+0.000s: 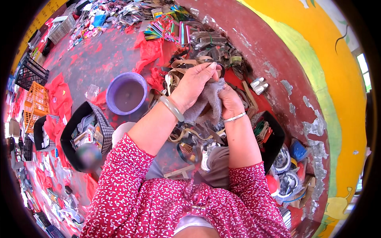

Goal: The person uses a cloth to wipe down long brown straps and then places them into a black container.

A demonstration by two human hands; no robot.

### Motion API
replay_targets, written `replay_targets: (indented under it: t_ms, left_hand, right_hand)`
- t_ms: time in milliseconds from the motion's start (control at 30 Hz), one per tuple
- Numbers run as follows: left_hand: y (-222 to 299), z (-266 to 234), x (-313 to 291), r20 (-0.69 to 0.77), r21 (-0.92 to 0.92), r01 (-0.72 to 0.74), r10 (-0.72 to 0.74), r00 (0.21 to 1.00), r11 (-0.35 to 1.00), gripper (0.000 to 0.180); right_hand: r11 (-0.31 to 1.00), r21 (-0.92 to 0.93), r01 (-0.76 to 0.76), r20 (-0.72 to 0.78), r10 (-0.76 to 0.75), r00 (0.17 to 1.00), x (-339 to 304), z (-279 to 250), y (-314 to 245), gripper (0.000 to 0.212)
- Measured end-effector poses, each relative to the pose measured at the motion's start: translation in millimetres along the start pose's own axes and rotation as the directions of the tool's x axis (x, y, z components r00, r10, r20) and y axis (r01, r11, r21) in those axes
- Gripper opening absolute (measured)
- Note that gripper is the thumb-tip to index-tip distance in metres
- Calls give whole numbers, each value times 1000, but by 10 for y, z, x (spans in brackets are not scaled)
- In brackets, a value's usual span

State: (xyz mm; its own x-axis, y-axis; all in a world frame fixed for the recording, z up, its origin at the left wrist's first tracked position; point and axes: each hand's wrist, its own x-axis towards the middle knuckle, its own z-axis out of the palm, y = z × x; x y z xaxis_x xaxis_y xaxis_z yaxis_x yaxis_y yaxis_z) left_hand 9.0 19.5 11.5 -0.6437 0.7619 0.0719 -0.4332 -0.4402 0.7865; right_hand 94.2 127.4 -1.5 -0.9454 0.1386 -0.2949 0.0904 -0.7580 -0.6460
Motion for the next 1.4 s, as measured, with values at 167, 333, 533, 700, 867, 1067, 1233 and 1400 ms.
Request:
replay_targets:
  t_ms: [167,333,533,700,867,1067,1233,1400]
  left_hand:
    - [100,27,2,-27,10,64,-64,998,998,25]
    - [75,-71,44,7,116,53,-54,999,992,23]
    - [202,-27,-1,6,55,104,-105,994,993,27]
    - [151,-20,-13,-92,-141,-20,7,996,990,26]
    - [140,-43,-12,-166,-213,-81,45,985,974,25]
    - [169,-99,-3,-239,-205,-79,28,971,976,24]
    - [375,-295,69,-307,-304,-90,-8,952,948,20]
    - [441,-387,115,-397,-372,-92,-69,915,924,16]
  right_hand:
    - [900,-403,164,-7,-183,983,-22,54,-25,23]
    - [826,-545,142,7,-165,986,-28,66,-39,25]
    - [774,-619,136,2,-172,985,0,-12,-35,25]
    - [889,-456,41,27,-33,999,-29,90,-6,24]
    - [924,-382,-3,34,17,999,-13,27,60,23]
    - [866,-499,19,41,1,999,-49,117,107,26]
    - [748,-663,26,104,58,993,-116,96,182,26]
    - [547,-837,-28,38,110,993,-202,0,147,24]
